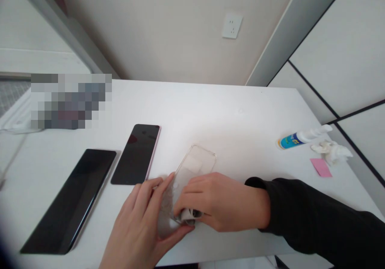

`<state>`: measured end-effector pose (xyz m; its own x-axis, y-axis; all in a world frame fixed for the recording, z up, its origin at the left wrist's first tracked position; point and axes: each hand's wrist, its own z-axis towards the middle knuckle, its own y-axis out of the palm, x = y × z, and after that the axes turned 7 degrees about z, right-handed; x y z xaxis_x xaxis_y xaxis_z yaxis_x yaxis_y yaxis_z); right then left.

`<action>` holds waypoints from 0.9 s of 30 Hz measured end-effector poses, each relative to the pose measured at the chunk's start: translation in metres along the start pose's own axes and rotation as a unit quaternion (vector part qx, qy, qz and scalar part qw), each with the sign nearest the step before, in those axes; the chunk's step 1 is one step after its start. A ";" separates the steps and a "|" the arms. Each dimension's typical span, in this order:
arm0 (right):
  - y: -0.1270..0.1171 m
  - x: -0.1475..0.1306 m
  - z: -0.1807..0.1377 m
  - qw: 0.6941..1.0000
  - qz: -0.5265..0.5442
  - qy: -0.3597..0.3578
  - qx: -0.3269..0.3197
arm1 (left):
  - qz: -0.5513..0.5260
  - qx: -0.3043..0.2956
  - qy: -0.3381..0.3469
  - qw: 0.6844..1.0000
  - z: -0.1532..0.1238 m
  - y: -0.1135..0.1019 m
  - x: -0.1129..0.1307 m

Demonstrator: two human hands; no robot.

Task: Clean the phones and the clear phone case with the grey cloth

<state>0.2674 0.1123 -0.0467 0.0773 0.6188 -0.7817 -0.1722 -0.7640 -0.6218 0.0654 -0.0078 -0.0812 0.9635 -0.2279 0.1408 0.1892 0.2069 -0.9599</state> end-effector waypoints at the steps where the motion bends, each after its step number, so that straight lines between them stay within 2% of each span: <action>1: -0.002 0.002 -0.001 1.000 -0.024 -0.014 -0.003 | -0.001 0.000 -0.001 1.000 0.000 0.000 0.000; 3: -0.012 0.008 -0.003 0.995 -0.100 -0.021 0.010 | 0.001 0.003 -0.003 1.000 0.000 0.000 0.001; 7: -0.027 0.018 -0.006 0.965 -0.243 0.027 0.098 | 0.007 0.001 -0.011 1.000 0.000 0.001 0.001; 9: -0.020 0.016 -0.004 0.974 -0.211 0.003 0.085 | 0.008 0.001 -0.009 1.000 0.001 0.001 0.001; 12: -0.006 0.011 0.000 0.992 -0.113 -0.058 0.020 | 0.006 0.004 0.007 1.000 0.001 0.001 0.002; 13: -0.006 0.012 0.000 0.992 -0.109 -0.062 0.022 | 0.006 0.005 0.010 1.000 0.001 0.001 0.002; 17: -0.024 0.030 -0.003 0.970 -0.204 -0.001 0.129 | 0.014 0.003 0.005 1.000 0.000 0.002 0.002; 20: -0.029 0.034 -0.005 0.960 -0.231 0.021 0.154 | 0.019 0.010 0.004 1.000 0.000 0.002 0.002; 22: -0.019 0.027 -0.003 0.975 -0.179 0.000 0.131 | 0.023 0.014 0.005 1.000 0.000 0.002 0.002; 25: -0.003 0.016 0.000 0.995 -0.066 -0.052 0.055 | 0.027 0.020 0.013 0.999 0.001 0.002 0.001; 27: -0.004 0.016 0.000 0.993 -0.091 -0.046 0.052 | 0.025 0.018 0.013 0.999 0.001 0.003 0.001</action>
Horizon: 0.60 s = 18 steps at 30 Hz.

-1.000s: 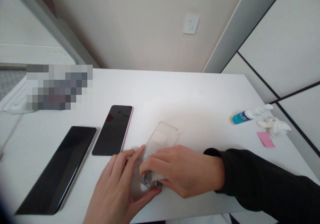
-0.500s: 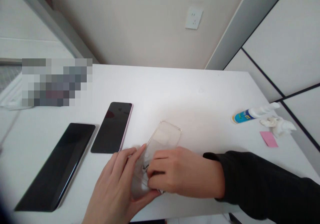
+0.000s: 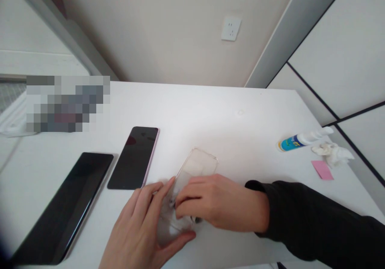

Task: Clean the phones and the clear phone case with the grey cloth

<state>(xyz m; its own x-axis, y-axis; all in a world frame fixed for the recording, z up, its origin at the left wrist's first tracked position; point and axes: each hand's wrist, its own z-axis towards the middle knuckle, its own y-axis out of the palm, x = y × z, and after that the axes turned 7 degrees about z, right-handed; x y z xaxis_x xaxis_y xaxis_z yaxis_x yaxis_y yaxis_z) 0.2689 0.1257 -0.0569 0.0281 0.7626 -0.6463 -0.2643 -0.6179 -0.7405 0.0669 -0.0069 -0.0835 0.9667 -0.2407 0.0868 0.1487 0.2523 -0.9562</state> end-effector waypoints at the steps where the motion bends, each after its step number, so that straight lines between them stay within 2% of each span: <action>1: -0.004 0.004 0.000 0.999 -0.045 0.014 0.017 | -0.002 -0.003 -0.002 1.000 0.000 0.000 0.000; 4: -0.015 0.017 -0.002 0.981 -0.170 0.044 0.079 | -0.006 -0.015 -0.010 1.000 -0.001 0.001 0.000; 7: -0.010 0.012 -0.001 0.990 -0.120 0.000 0.071 | -0.009 -0.013 -0.009 1.000 -0.001 0.002 0.001; 9: -0.001 0.003 0.001 0.997 -0.052 -0.045 0.022 | -0.009 -0.008 -0.005 1.000 -0.001 0.002 0.001; 11: 0.000 0.000 0.001 0.997 -0.043 -0.059 -0.013 | -0.009 -0.007 -0.005 1.000 -0.001 0.002 0.001; 15: -0.015 0.015 -0.002 0.985 -0.158 0.013 0.065 | -0.005 -0.013 -0.010 1.000 0.000 0.000 0.001; 16: -0.017 0.017 -0.002 0.982 -0.168 0.020 0.080 | -0.004 -0.015 -0.011 1.000 0.000 0.000 0.001; 18: -0.013 0.014 -0.001 0.988 -0.141 0.001 0.070 | -0.005 -0.013 -0.010 1.000 0.000 0.000 0.000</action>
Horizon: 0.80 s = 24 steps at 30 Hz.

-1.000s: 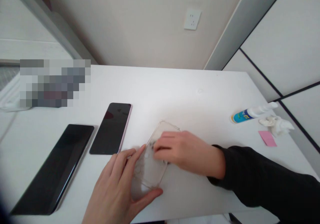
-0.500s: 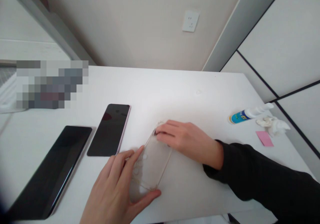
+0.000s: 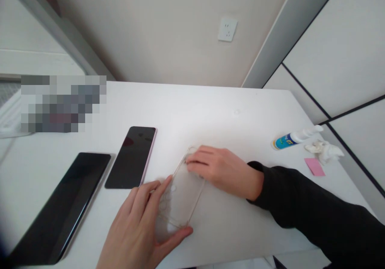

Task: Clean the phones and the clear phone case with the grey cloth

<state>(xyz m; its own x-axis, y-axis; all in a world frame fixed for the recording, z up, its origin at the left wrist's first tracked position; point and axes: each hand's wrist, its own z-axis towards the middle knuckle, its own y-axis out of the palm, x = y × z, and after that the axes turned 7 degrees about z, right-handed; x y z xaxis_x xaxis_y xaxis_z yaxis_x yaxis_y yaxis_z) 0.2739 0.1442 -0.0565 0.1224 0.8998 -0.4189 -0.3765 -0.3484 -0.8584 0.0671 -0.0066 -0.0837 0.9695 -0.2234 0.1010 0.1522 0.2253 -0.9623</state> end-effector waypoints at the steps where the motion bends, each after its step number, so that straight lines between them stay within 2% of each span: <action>1: 0.003 -0.005 0.000 0.999 0.028 -0.021 -0.018 | 0.001 0.005 0.003 1.000 0.000 0.000 0.000; 4: 0.008 -0.014 0.001 0.993 0.078 -0.063 -0.060 | 0.009 0.016 0.012 1.000 0.000 0.002 -0.001; 9: 0.001 -0.003 -0.001 1.000 -0.018 0.017 0.015 | 0.015 0.010 0.003 1.000 0.000 0.003 -0.001; 13: 0.006 -0.015 0.000 0.994 0.074 -0.069 -0.049 | 0.015 0.011 0.014 1.000 0.000 0.001 -0.001; 15: 0.005 -0.015 0.000 0.992 0.077 -0.074 -0.062 | 0.014 0.013 0.016 1.000 0.000 0.001 -0.002; 18: 0.000 -0.004 0.000 1.000 0.005 -0.002 -0.001 | 0.012 0.009 0.006 1.000 -0.001 0.001 -0.002; 20: 0.000 -0.001 0.000 1.000 0.002 0.008 0.023 | 0.009 0.007 0.003 1.000 -0.001 0.001 -0.002; 24: 0.008 -0.011 0.001 0.990 0.104 -0.087 -0.042 | 0.005 0.007 0.010 1.000 -0.001 0.001 -0.002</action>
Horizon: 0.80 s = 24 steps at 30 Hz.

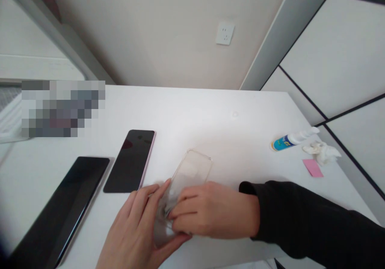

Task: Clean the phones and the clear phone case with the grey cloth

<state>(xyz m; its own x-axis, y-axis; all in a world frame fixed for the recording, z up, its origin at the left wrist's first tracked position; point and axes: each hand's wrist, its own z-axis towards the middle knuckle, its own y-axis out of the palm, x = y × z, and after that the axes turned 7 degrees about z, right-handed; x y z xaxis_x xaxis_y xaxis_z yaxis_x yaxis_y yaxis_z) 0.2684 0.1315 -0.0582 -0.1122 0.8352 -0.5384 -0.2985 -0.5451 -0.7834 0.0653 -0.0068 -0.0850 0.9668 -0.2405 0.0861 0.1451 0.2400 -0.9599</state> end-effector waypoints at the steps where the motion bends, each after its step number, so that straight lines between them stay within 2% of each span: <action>1: 0.001 0.000 0.000 1.000 0.006 -0.004 -0.004 | -0.001 0.001 0.001 1.000 0.000 0.000 0.000; 6: -0.006 0.011 -0.003 0.990 -0.083 0.084 0.075 | 0.004 0.000 -0.009 1.000 -0.001 0.001 0.000; 11: 0.001 0.005 -0.001 0.999 0.030 0.014 0.006 | 0.007 0.009 0.006 1.000 0.001 0.001 -0.002; 16: -0.006 0.014 -0.003 0.991 -0.084 0.069 0.082 | 0.016 0.011 -0.001 1.000 0.002 0.001 -0.002; 21: -0.004 0.009 -0.003 0.997 -0.072 -0.008 -0.009 | 0.027 0.022 0.017 0.999 0.001 0.004 -0.004; 24: -0.007 0.013 -0.004 0.991 -0.121 0.037 0.046 | 0.028 0.019 0.012 0.999 0.000 0.004 -0.004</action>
<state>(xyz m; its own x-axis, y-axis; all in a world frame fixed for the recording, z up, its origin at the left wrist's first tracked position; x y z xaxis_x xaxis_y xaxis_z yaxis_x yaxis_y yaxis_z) 0.2727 0.1463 -0.0611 0.0424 0.9312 -0.3620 -0.3935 -0.3175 -0.8627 0.0621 -0.0046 -0.0889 0.9685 -0.2480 0.0248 0.0984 0.2891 -0.9522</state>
